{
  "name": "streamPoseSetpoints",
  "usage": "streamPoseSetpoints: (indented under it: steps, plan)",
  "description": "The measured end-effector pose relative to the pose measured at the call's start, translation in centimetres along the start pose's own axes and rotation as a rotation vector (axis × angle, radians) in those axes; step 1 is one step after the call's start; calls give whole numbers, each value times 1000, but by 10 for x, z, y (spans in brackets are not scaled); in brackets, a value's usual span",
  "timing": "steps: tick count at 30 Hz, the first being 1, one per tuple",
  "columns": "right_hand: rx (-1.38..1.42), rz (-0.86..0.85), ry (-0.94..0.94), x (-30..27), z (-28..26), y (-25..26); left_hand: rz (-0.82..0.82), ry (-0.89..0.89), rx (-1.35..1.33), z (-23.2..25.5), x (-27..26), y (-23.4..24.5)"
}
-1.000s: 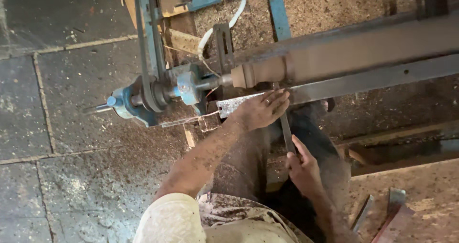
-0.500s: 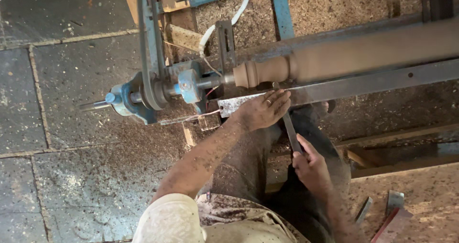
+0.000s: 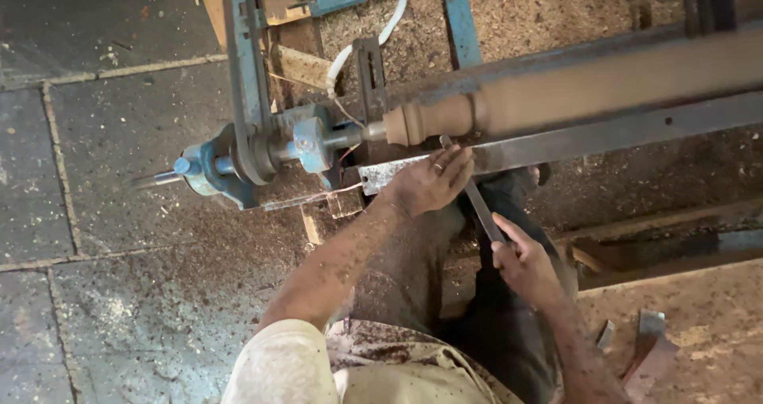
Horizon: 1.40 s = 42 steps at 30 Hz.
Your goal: The person uses a chisel to shape a piece of wood spinning on a lathe. They hold the tool against the rotating wood to carve grooves and smooth the surface, creating a decorative pattern.
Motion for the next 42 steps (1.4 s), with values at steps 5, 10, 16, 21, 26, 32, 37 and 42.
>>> streamPoseSetpoints:
  steps: [5,10,16,21,26,32,37,42]
  plan:
    - [33,207,99,-20,6,-47,-3,-79,-42,-5,4,1]
    - [506,189,-18,-16,30,-99,-86,-109,-140,-4,3,3]
    - [324,173,98,-11,34,-80,-61,-100,-88,-4,4,6]
    - [101,177,138,-12,27,-66,36,-67,-66,-4,-1,3]
    - [112,119,55,-11,17,-50,79,-37,-59,-4,-1,4]
    - [65,99,79,-9,9,-42,78,-4,-94,-5,1,7]
    - [61,71,51,-7,5,-34,75,4,-82,-5,3,9]
    - [63,68,-29,-5,4,-31,30,2,-64,-5,2,8]
Point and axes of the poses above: each hand's wrist, its own x-axis towards the middle knuckle, its own y-axis out of the back of the hand, z = x × y, the point moved 1 cm from there along x, towards the middle knuckle, and after that the axes turned 6 degrees about -y, right-handed, at the moved point
